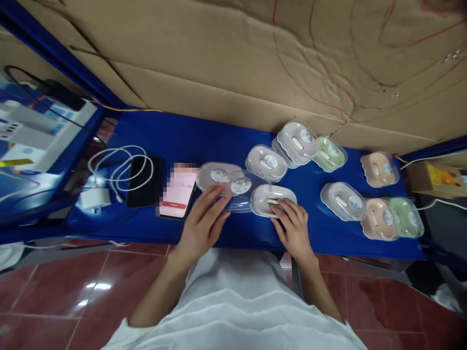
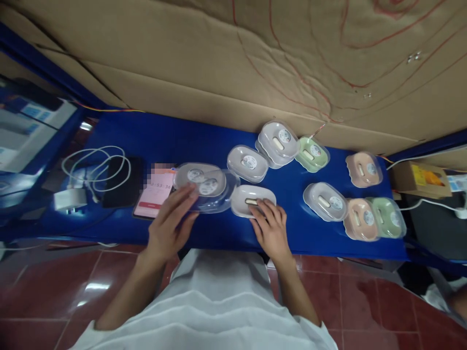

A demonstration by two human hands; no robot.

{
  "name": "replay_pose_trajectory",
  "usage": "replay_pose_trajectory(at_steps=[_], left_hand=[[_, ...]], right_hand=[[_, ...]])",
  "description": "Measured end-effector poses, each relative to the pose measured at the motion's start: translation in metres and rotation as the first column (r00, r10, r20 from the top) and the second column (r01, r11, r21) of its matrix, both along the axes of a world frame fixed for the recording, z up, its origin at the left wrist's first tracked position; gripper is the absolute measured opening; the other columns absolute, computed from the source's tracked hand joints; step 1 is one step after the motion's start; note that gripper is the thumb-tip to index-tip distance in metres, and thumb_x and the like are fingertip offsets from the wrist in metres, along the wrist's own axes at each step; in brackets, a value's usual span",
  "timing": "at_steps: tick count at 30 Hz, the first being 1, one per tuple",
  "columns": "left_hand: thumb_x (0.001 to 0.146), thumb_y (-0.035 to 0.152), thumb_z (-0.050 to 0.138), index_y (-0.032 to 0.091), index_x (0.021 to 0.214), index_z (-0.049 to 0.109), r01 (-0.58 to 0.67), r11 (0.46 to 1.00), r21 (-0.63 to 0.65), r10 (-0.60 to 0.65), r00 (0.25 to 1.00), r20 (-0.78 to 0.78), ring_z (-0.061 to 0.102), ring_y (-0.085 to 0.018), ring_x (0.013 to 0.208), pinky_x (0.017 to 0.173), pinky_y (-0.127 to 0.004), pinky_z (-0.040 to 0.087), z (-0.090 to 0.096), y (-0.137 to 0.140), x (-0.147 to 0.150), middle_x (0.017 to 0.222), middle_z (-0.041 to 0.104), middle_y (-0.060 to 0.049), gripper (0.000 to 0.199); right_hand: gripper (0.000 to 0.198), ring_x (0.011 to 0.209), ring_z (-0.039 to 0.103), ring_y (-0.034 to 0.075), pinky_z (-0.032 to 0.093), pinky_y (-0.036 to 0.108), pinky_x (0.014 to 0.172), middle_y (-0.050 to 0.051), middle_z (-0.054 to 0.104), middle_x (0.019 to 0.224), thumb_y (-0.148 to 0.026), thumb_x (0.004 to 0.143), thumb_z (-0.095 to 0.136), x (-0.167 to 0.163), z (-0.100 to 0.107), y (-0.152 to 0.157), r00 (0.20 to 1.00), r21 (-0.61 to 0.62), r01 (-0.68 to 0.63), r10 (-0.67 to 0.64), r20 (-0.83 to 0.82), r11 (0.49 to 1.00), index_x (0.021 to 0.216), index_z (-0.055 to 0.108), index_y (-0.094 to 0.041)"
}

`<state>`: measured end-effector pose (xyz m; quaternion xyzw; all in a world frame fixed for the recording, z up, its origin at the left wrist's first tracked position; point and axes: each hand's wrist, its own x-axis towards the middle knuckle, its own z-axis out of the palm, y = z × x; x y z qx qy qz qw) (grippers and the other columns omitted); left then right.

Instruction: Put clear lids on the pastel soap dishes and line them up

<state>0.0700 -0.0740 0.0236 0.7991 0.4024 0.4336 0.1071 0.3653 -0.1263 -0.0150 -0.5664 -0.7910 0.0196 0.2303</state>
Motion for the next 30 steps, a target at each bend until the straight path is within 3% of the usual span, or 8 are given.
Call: replay_pose_trajectory(at_steps=[4, 8, 11, 13, 16, 19, 23, 30], left_hand=[[0.105, 0.007, 0.064, 0.026, 0.169, 0.044, 0.092, 0.996, -0.017, -0.093, 0.995, -0.023, 0.05, -0.029, 0.158, 0.128, -0.049, 0.05, -0.006, -0.001, 0.015, 0.16, 0.061, -0.015, 0.07], [0.105, 0.007, 0.064, 0.026, 0.168, 0.044, 0.08, 0.997, -0.01, -0.08, 0.997, -0.005, 0.051, -0.029, 0.157, 0.127, -0.049, 0.051, -0.009, 0.0, 0.021, 0.159, 0.062, -0.016, 0.069], [0.105, 0.008, 0.065, 0.027, 0.168, 0.044, 0.053, 0.999, -0.002, -0.053, 0.998, -0.023, 0.051, -0.029, 0.157, 0.126, -0.051, 0.052, -0.012, 0.0, 0.021, 0.159, 0.062, -0.015, 0.069], [0.105, 0.009, 0.065, 0.027, 0.168, 0.043, 0.055, 0.998, 0.002, -0.055, 0.996, -0.065, 0.05, -0.03, 0.158, 0.125, -0.052, 0.053, -0.015, -0.002, 0.022, 0.159, 0.062, -0.016, 0.07], [0.104, 0.008, 0.066, 0.024, 0.167, 0.044, 0.122, 0.992, -0.006, -0.121, 0.978, -0.171, 0.047, -0.032, 0.16, 0.126, -0.053, 0.052, -0.022, -0.003, 0.026, 0.161, 0.06, -0.017, 0.069], [0.103, 0.003, 0.063, 0.021, 0.162, 0.05, 0.214, 0.976, -0.04, -0.216, 0.934, -0.285, 0.047, -0.033, 0.16, 0.127, -0.054, 0.051, -0.031, 0.001, 0.03, 0.162, 0.06, -0.016, 0.063], [0.104, 0.008, 0.065, 0.021, 0.156, 0.056, 0.246, 0.967, -0.063, -0.252, 0.897, -0.364, 0.052, -0.033, 0.157, 0.123, -0.053, 0.055, -0.039, 0.011, 0.029, 0.16, 0.061, -0.015, 0.055], [0.101, 0.006, 0.067, 0.02, 0.149, 0.062, 0.245, 0.969, -0.027, -0.239, 0.909, -0.342, 0.057, -0.033, 0.152, 0.119, -0.051, 0.059, -0.045, 0.009, 0.027, 0.155, 0.065, -0.016, 0.05]], right_hand=[[0.036, 0.152, 0.05, 0.031, 0.04, 0.054, 0.124, 0.009, 0.063, 0.158, -0.021, 0.107, 0.062, -0.019, 0.005, 0.003, 0.998, -0.089, -0.036, 0.04, 0.048, 0.995, 0.141, 0.07, -0.03], [0.049, 0.153, 0.049, 0.032, 0.039, 0.057, 0.125, 0.01, 0.059, 0.162, -0.011, 0.104, 0.058, -0.028, 0.004, 0.005, 0.993, -0.14, -0.099, 0.107, 0.056, 0.985, 0.148, 0.065, -0.03], [0.049, 0.145, 0.059, 0.03, 0.045, 0.055, 0.121, 0.011, 0.065, 0.153, -0.015, 0.105, 0.061, -0.022, 0.002, 0.002, 0.994, -0.01, -0.087, 0.086, -0.066, 0.996, 0.15, 0.062, -0.033], [0.053, 0.141, 0.062, 0.03, 0.051, 0.053, 0.118, 0.012, 0.065, 0.15, -0.021, 0.105, 0.063, -0.013, 0.002, 0.001, 0.977, 0.103, 0.025, -0.003, -0.213, 0.994, 0.156, 0.055, -0.035], [0.073, 0.153, 0.053, 0.034, 0.053, 0.059, 0.119, 0.015, 0.042, 0.172, -0.03, 0.105, 0.067, 0.001, 0.003, 0.002, 0.947, 0.147, 0.121, -0.07, -0.315, 0.982, 0.171, 0.035, -0.035], [0.085, 0.165, 0.037, 0.038, 0.047, 0.064, 0.125, 0.011, 0.019, 0.184, -0.036, 0.104, 0.071, 0.01, 0.004, 0.008, 0.98, 0.063, 0.0, 0.012, -0.197, 0.998, 0.175, 0.024, -0.041], [0.086, 0.165, 0.038, 0.034, 0.045, 0.057, 0.13, 0.007, 0.026, 0.183, -0.032, 0.105, 0.072, 0.011, -0.001, 0.014, 0.989, -0.075, -0.113, 0.105, -0.101, 0.991, 0.175, 0.024, -0.043], [0.085, 0.161, 0.045, 0.03, 0.048, 0.047, 0.131, -0.001, 0.027, 0.183, -0.02, 0.104, 0.071, 0.009, -0.01, 0.009, 0.975, -0.045, -0.111, 0.1, -0.198, 0.993, 0.172, 0.029, -0.047]])
